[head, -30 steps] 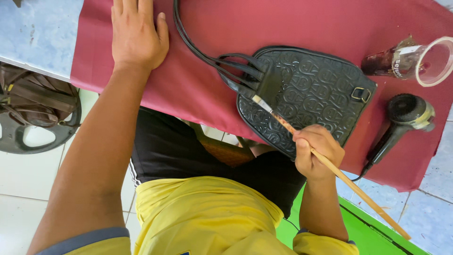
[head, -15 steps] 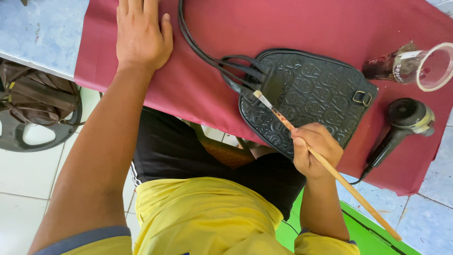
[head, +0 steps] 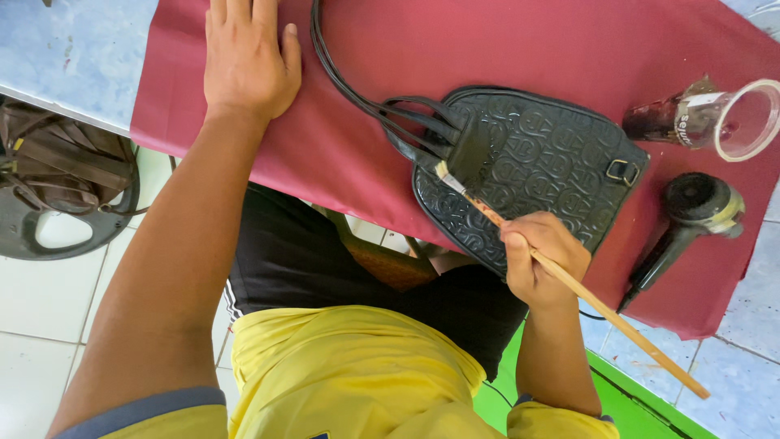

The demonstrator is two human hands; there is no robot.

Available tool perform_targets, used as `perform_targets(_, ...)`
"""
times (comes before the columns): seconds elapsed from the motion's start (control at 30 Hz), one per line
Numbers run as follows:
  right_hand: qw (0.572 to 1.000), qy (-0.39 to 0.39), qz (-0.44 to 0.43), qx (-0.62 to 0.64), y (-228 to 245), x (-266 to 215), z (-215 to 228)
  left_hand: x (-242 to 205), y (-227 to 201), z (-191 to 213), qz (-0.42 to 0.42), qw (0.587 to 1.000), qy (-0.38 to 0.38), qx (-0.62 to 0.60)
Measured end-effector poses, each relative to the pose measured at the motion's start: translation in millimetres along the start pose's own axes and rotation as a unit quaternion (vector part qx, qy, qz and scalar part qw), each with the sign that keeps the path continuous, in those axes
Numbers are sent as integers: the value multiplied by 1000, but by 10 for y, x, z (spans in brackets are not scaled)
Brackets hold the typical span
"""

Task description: The person applies a clear liquid to a black handbag using a paintbrush, then uses a hairdryer to dry the surface. The handbag remains on a red mat throughout the process.

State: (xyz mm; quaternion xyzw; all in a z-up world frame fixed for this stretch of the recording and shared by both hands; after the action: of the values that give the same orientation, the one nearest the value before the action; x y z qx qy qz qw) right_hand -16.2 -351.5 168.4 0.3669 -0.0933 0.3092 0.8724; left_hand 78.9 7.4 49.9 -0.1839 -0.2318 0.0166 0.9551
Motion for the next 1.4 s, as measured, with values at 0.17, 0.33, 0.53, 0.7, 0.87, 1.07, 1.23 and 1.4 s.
perform_targets(0.17,998,-45,27,23,-101,-48,106,4,4,11,12,1000,14,-17)
perform_targets(0.33,997,-67,4,-38,-178,92,140,4,-2,5,12,1000,13,-14)
perform_targets(0.53,998,-61,-9,17,-279,137,148,8,-5,11,9,1000,17,-15)
perform_targets(0.7,997,-50,-22,52,-344,216,147,5,-30,46,-6,1000,2,-21)
perform_targets(0.87,998,-47,-20,25,-370,333,170,-10,-18,24,-15,1000,-2,-24)
perform_targets(1.07,998,-34,-33,29,-292,356,272,-7,-90,116,-59,997,-25,-41)
perform_targets(1.23,970,-243,-4,-8,-492,162,1390,-12,-179,115,-103,993,-31,-43)
perform_targets(1.4,887,-421,-32,-185,-941,-62,2592,-47,-112,53,-78,997,-18,-7)
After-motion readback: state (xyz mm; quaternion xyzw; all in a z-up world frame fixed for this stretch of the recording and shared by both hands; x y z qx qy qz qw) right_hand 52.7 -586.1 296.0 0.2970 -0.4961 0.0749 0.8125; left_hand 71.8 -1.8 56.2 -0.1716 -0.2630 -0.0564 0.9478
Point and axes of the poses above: each hand's wrist, its own x-axis towards the middle knuckle, its own z-axis out of the back of the hand, y = z × x, the point moved 9 cm from there along x, towards the middle knuckle, and after that the axes turned 1 degree about z, right-handed, at the moved point
